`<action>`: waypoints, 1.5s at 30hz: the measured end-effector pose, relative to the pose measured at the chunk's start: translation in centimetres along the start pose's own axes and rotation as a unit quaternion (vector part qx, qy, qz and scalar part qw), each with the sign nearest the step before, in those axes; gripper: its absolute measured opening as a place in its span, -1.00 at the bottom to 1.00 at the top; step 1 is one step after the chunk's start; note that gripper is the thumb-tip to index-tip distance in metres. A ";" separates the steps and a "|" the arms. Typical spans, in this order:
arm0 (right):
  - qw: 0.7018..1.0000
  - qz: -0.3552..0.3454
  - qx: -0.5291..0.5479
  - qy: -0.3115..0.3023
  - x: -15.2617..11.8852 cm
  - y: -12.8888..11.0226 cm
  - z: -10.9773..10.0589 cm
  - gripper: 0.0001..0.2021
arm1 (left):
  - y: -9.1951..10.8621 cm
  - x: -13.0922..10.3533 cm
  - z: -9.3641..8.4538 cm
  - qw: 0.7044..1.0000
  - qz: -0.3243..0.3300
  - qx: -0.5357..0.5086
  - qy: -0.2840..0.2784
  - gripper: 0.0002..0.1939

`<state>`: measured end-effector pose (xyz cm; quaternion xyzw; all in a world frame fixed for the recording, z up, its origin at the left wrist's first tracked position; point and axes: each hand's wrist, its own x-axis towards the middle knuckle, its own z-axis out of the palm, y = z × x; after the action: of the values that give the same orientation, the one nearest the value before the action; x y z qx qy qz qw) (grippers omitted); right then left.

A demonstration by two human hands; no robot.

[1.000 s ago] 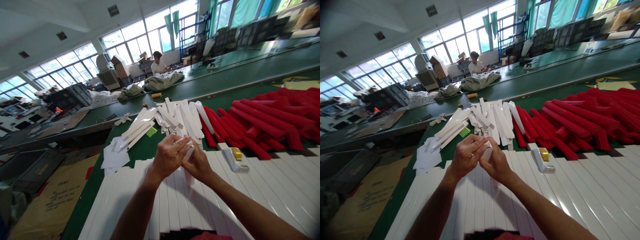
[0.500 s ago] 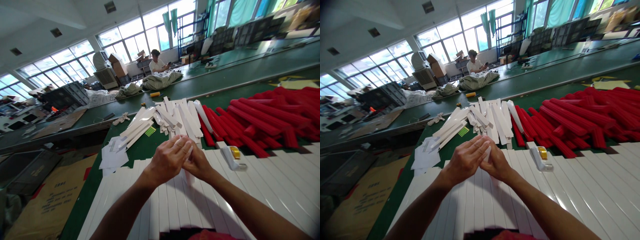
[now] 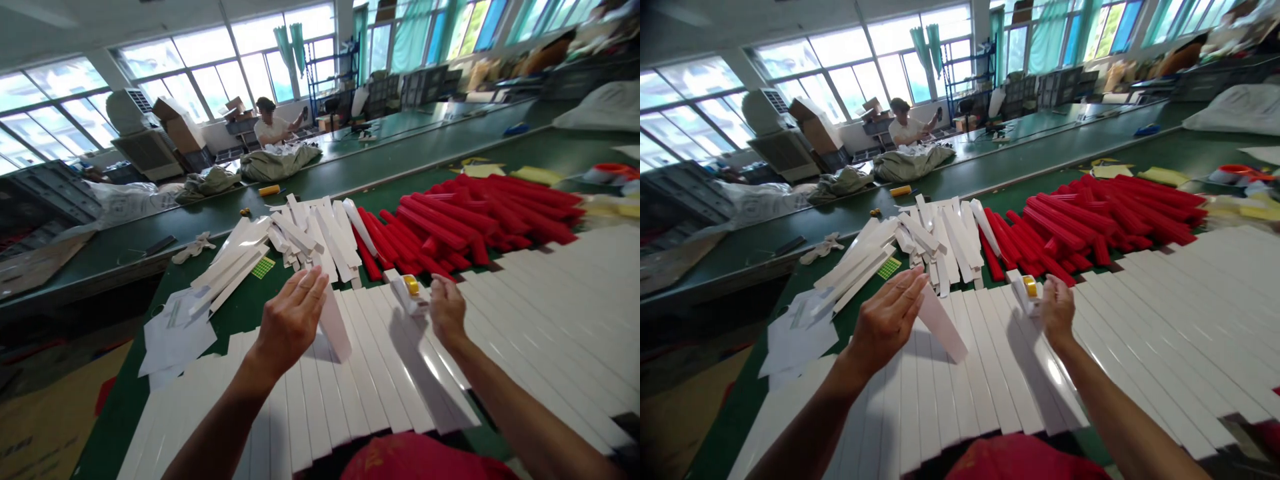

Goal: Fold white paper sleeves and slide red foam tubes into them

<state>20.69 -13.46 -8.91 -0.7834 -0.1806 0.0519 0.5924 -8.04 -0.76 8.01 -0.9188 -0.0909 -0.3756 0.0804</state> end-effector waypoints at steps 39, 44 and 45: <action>0.917 0.318 0.174 -0.167 -0.3 8.2 -1.3 -0.72 | -0.2 -0.5 3.9 0.955 -0.178 -0.184 0.150 -0.75; 0.907 0.286 0.194 -0.240 -2.7 2.2 -0.3 -0.64 | -0.3 0.3 4.8 0.956 -0.176 -0.191 0.134 -0.76; 0.899 0.250 0.223 -0.283 -3.4 -0.4 -0.1 -0.62 | -0.2 0.3 4.9 0.957 -0.175 -0.192 0.132 -0.76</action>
<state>17.44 -14.64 -8.99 -0.6026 -0.1225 0.4568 0.6428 -4.55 0.55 4.73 -0.8288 -0.1655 -0.5120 -0.1534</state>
